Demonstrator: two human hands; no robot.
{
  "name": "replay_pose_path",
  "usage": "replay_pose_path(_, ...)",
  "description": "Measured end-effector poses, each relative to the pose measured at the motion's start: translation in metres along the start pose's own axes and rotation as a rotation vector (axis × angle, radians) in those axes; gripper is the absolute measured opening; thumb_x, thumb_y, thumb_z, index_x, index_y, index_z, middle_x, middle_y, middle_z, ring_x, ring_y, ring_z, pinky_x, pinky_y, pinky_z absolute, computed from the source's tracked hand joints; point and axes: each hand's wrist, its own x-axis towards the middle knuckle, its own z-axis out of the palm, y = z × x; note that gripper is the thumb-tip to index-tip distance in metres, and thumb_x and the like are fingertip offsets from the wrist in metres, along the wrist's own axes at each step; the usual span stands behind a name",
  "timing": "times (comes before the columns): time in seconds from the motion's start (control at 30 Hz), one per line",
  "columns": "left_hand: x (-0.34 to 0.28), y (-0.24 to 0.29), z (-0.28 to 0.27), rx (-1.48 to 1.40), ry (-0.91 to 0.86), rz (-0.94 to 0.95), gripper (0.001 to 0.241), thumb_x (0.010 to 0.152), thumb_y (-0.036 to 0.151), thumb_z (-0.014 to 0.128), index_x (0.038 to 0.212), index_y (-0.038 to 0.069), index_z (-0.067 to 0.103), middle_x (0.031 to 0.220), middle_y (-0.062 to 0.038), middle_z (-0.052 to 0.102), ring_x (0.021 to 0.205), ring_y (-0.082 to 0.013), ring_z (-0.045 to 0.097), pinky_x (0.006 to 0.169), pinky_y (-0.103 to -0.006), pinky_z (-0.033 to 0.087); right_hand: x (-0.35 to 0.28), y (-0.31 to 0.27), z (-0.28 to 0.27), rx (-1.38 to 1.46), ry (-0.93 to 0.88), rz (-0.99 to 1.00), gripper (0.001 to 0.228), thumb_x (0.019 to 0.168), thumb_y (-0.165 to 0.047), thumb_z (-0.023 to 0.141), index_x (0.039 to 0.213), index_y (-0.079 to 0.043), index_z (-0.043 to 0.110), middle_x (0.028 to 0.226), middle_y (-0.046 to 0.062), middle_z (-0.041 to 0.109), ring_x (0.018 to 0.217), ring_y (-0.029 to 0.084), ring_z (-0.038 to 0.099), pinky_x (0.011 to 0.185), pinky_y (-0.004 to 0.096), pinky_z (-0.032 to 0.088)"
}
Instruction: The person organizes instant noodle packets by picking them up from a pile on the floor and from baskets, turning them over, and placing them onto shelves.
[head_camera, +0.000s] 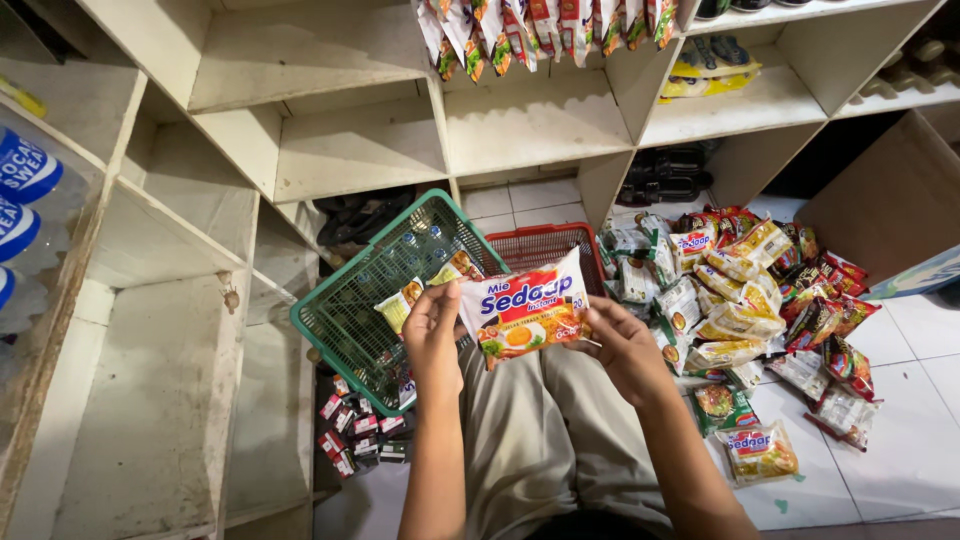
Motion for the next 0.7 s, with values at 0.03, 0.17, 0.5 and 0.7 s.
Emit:
replay_pose_path(0.03, -0.001, 0.003, 0.002, 0.000, -0.002, 0.001, 0.022, 0.097, 0.030, 0.073, 0.105, 0.009, 0.072, 0.093, 0.006, 0.072, 0.078, 0.0004, 0.060, 0.062, -0.0180, 0.044, 0.001, 0.002, -0.003, 0.001, 0.000, -0.002, 0.034, 0.100, -0.017, 0.061, 0.130, -0.001, 0.063, 0.118, 0.008, 0.073, 0.103, 0.019, 0.070, 0.091, 0.041, 0.057)
replay_pose_path(0.17, -0.006, 0.013, 0.007, -0.032, -0.063, -0.009, 0.026, 0.094, 0.029, 0.071, 0.112, 0.010, 0.072, 0.106, 0.004, 0.076, 0.086, -0.0007, 0.064, 0.069, -0.0189, 0.048, 0.003, 0.006, -0.011, -0.125, 0.075, -0.094, 0.029, 0.098, -0.011, 0.065, 0.125, 0.001, 0.064, 0.117, 0.011, 0.075, 0.105, 0.018, 0.071, 0.095, 0.038, 0.056)
replay_pose_path(0.5, 0.018, -0.007, 0.007, -0.017, -0.231, -0.131, 0.037, 0.096, 0.031, 0.070, 0.113, -0.001, 0.073, 0.095, -0.004, 0.076, 0.076, -0.0098, 0.072, 0.068, -0.0264, 0.058, 0.020, -0.006, -0.015, -0.118, 0.124, -0.149, 0.029, 0.101, -0.012, 0.062, 0.125, 0.005, 0.065, 0.113, 0.013, 0.075, 0.101, 0.020, 0.072, 0.092, 0.037, 0.060)
replay_pose_path(0.7, 0.024, -0.002, 0.030, 0.007, -0.086, -0.026, 0.039, 0.095, 0.035, 0.069, 0.114, 0.001, 0.076, 0.085, -0.002, 0.073, 0.066, -0.0060, 0.068, 0.057, -0.0236, 0.057, 0.036, -0.027, 0.017, -0.068, 0.232, -0.280, 0.048, 0.097, -0.007, 0.059, 0.143, 0.000, 0.048, 0.141, 0.017, 0.059, 0.119, 0.020, 0.067, 0.098, 0.034, 0.058)
